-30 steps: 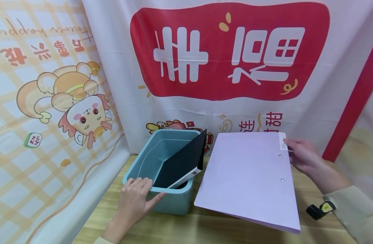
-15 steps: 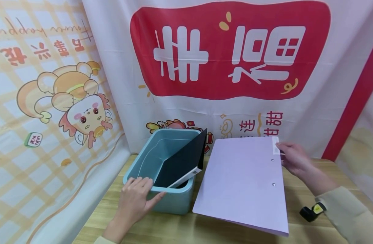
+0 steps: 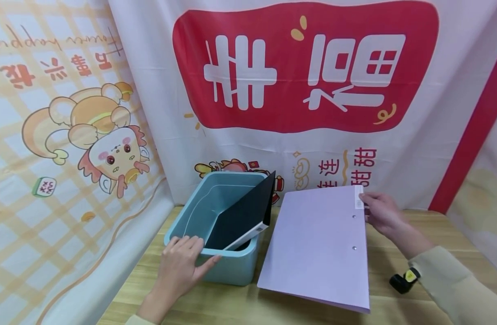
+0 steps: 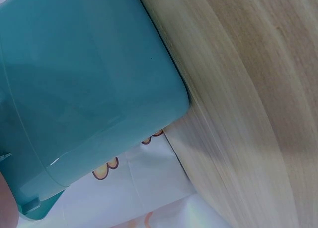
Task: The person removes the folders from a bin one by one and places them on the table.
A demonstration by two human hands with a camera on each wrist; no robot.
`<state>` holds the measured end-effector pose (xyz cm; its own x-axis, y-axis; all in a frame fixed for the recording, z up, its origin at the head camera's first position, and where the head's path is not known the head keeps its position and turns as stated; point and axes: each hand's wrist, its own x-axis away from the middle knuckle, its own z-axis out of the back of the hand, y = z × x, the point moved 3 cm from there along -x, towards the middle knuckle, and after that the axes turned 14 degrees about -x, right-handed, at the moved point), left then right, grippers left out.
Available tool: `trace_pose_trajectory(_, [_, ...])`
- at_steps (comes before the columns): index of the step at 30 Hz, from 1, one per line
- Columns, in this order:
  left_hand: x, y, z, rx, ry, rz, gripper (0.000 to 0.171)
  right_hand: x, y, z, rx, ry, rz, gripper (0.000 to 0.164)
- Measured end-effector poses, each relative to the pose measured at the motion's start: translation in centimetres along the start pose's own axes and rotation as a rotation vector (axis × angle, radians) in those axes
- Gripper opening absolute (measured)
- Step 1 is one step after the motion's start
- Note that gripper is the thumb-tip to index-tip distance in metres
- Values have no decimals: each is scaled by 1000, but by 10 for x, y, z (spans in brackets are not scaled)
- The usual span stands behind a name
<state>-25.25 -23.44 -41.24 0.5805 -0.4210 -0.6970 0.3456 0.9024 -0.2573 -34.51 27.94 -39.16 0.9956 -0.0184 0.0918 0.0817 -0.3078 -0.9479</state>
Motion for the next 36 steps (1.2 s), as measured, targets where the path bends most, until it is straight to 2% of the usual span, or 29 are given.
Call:
trace_pose_trajectory(11, [1,1,0,-7,-5,-1,51,-11,12,-5,14,-23,-4,47])
trace_pose_trajectory(16, [0,0,1,1,-13,2,51,-14,16,-8,12,-34,-18,35])
trace_pose_trajectory(19, [0,0,0,0,-18,5,50,-15,19,-10,8,-38,-20,39])
trace_pose_trajectory(24, [-1,0,0,0,-16,6,51,-18,21,-12,36,-27,-34,54])
trace_pose_trajectory(36, [0,-1,-1,2,-8,2,51,-23,24,-14,58,2,-57,56])
